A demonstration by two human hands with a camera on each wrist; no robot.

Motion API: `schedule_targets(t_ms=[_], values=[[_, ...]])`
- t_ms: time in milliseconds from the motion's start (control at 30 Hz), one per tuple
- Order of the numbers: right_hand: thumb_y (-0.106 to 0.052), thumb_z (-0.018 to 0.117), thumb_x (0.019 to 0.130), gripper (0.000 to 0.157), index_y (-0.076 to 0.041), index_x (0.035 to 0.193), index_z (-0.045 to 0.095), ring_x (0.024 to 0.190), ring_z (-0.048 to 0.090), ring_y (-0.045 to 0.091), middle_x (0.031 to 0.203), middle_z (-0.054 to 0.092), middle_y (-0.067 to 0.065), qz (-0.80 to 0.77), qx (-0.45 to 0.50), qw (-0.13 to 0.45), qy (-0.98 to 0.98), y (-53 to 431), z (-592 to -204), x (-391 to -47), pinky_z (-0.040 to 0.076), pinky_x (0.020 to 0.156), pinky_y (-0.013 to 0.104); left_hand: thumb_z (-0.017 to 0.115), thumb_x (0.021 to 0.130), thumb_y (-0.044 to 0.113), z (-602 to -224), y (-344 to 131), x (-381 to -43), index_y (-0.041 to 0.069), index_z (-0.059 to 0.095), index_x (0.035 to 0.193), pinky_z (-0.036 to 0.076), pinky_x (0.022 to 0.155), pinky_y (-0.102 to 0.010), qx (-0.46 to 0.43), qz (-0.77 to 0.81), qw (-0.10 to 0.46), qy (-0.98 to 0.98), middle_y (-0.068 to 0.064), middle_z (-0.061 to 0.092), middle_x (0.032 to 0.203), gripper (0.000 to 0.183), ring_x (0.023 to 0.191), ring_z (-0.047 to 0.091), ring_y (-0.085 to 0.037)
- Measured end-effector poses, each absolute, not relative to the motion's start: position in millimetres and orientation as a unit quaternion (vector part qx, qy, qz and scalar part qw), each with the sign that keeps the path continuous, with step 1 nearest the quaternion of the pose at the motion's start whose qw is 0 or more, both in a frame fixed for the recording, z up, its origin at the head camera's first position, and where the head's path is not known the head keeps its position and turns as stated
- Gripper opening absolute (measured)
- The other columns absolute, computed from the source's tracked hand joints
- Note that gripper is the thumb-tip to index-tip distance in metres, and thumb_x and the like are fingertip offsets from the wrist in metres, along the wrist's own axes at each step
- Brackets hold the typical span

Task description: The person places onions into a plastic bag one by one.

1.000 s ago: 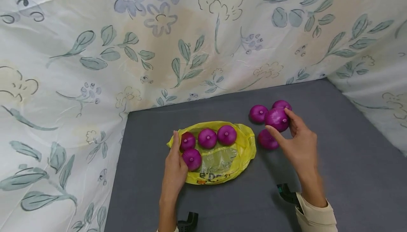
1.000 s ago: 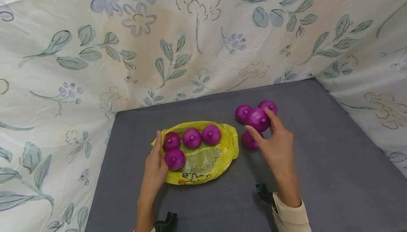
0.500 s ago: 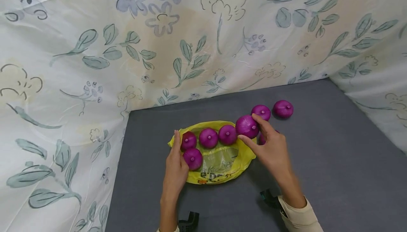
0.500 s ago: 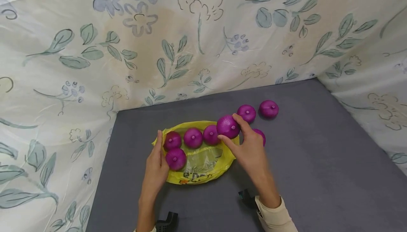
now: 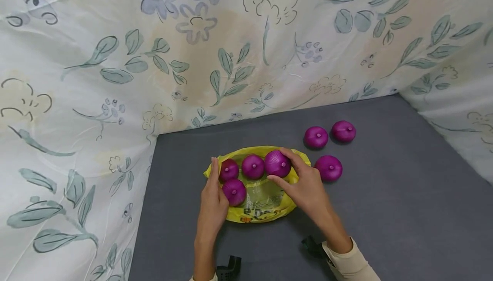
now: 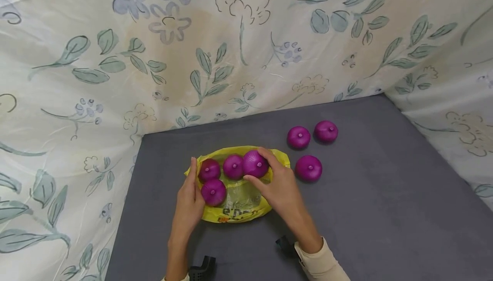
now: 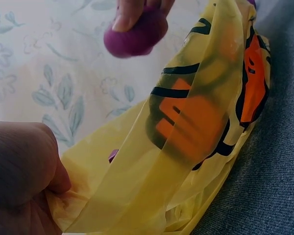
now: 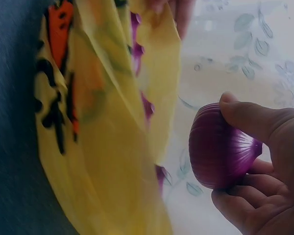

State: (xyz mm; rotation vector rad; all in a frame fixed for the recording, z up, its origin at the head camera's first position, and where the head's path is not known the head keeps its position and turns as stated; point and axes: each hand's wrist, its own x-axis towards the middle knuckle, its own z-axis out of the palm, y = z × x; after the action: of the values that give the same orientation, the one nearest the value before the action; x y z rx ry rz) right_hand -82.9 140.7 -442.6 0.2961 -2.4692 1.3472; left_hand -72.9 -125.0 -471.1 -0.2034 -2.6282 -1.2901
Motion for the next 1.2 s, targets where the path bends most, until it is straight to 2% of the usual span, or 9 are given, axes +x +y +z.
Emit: schedule_targets(t_ms=[133,167,367,433,600,767,967,1200], values=[[-0.029,0.094,0.081,0.080,-0.016,0.152,0.057,0.115,0.073,0.023,0.136,0.071,0.007,0.468,0.113,0.136,-0.866,130,-449,-80,0.058,0.095,0.050,0.046,0.107,-0.009,-471,-126,-72,0.031,0.012,0.171,0.048,0.086,-0.040,-0.071,-0.439,0.105,-0.889,0.004,0.020,0.176,0.082,0.132,0.054,-0.031],[-0.030,0.094,0.081,0.081,-0.015,0.152,0.057,0.116,0.072,0.023,0.137,0.071,0.007,0.468,0.117,0.132,-0.866,127,-450,-79,0.058,0.095,0.050,0.045,0.107,-0.009,-471,-126,-72,0.031,0.012,0.171,0.048,0.087,-0.041,-0.071,-0.441,0.104,-0.889,0.004,0.020,0.176,0.082,0.135,0.053,-0.031],[-0.031,0.095,0.081,0.080,-0.012,0.150,0.058,0.107,0.074,0.022,0.134,0.072,0.009,0.456,0.129,0.114,-0.873,113,-462,-76,0.060,0.090,0.047,0.046,0.106,-0.010,-471,-127,-72,0.032,0.012,0.171,0.048,0.087,-0.042,-0.078,-0.447,0.099,-0.885,0.007,0.019,0.176,0.085,0.139,0.050,-0.029],[-0.030,0.096,0.080,0.080,-0.012,0.148,0.059,0.105,0.075,0.022,0.133,0.072,0.010,0.447,0.132,0.113,-0.877,109,-466,-75,0.061,0.089,0.046,0.047,0.105,-0.011,-472,-128,-72,0.032,0.012,0.171,0.048,0.091,-0.042,-0.081,-0.447,0.101,-0.885,0.006,0.020,0.176,0.086,0.144,0.047,-0.027],[-0.028,0.097,0.077,0.081,-0.010,0.146,0.060,0.107,0.075,0.026,0.132,0.073,0.013,0.429,0.141,0.110,-0.886,101,-472,-72,0.060,0.092,0.045,0.047,0.106,-0.010,-474,-129,-72,0.034,0.013,0.171,0.048,0.096,-0.043,-0.083,-0.449,0.100,-0.884,0.011,0.017,0.176,0.086,0.151,0.041,-0.022],[-0.026,0.097,0.078,0.081,-0.009,0.147,0.059,0.108,0.074,0.025,0.131,0.073,0.012,0.414,0.139,0.091,-0.895,95,-478,-69,0.059,0.092,0.045,0.046,0.106,-0.009,-474,-131,-72,0.034,0.012,0.171,0.047,0.094,-0.043,-0.086,-0.451,0.099,-0.883,0.014,0.017,0.175,0.084,0.151,0.041,-0.021],[-0.026,0.096,0.079,0.081,-0.008,0.149,0.058,0.114,0.073,0.026,0.138,0.070,0.011,0.407,0.144,0.076,-0.899,88,-484,-68,0.057,0.097,0.046,0.045,0.107,-0.009,-474,-132,-72,0.034,0.012,0.171,0.048,0.106,-0.047,-0.087,-0.452,0.097,-0.882,0.014,0.017,0.175,0.084,0.156,0.032,-0.018],[-0.026,0.095,0.079,0.082,-0.006,0.149,0.057,0.113,0.073,0.028,0.135,0.071,0.014,0.390,0.147,0.083,-0.905,82,-491,-68,0.058,0.095,0.046,0.044,0.108,-0.008,-476,-135,-70,0.033,0.013,0.171,0.040,0.118,-0.048,-0.088,-0.454,0.097,-0.882,0.014,0.014,0.175,0.081,0.158,0.026,-0.016]])
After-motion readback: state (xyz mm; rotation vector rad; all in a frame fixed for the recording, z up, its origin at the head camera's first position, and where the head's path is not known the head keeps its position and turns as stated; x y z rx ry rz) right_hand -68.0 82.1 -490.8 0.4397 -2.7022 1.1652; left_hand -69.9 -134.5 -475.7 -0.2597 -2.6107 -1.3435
